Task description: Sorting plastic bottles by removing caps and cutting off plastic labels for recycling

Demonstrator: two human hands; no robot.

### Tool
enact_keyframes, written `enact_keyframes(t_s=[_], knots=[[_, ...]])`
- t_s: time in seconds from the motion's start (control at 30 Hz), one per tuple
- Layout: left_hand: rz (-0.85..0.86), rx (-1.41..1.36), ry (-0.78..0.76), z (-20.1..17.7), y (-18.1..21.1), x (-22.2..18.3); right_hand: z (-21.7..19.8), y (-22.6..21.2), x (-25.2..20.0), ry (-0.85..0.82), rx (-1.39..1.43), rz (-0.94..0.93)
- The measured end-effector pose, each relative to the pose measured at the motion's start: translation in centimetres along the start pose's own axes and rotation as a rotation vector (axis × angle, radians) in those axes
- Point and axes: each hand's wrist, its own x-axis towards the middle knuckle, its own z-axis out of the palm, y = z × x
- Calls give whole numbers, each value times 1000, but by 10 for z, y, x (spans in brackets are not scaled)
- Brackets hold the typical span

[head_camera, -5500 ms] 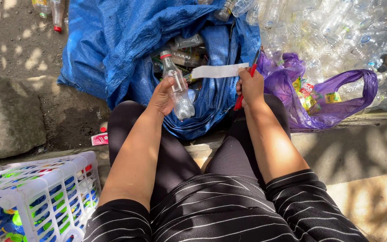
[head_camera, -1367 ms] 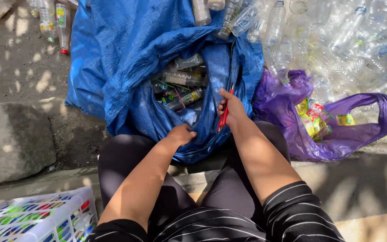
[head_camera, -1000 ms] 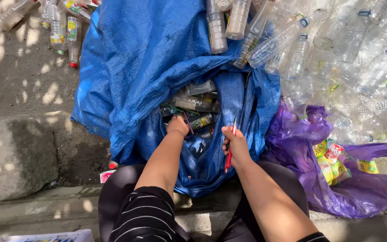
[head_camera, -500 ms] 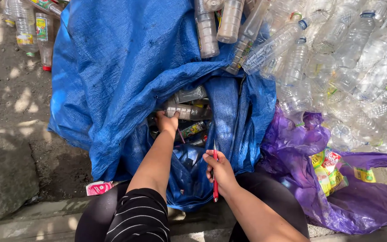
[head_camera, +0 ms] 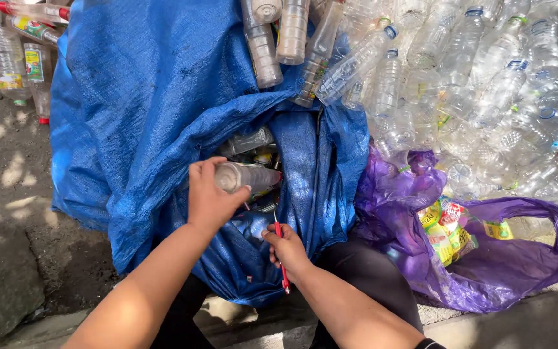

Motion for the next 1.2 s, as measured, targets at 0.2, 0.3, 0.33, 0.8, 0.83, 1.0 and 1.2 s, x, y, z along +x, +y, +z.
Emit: enact_keyframes(t_s=[0.2, 0.3, 0.33, 0.8, 0.83, 1.0, 1.2], knots=[[-199, -376, 28, -48, 64, 62, 1, -3, -2, -14, 9, 21], [-374, -829, -18, -44, 107, 104, 3, -22, -12, -25, -20, 78], [-429, -1005, -64, -44, 122, 117, 3, -30, -18, -38, -45, 130], [-225, 396, -597, 130, -186, 122, -2, -13, -3, 77, -45, -28], [-274, 558, -695, 137, -226, 102, -3, -12, -3, 76, -44, -7], [-333, 622, -508, 122, -278, 60, -4, -14, -8, 75, -9, 25], [-278, 857, -417, 93, -237, 54, -3, -22, -14, 61, -24, 50]])
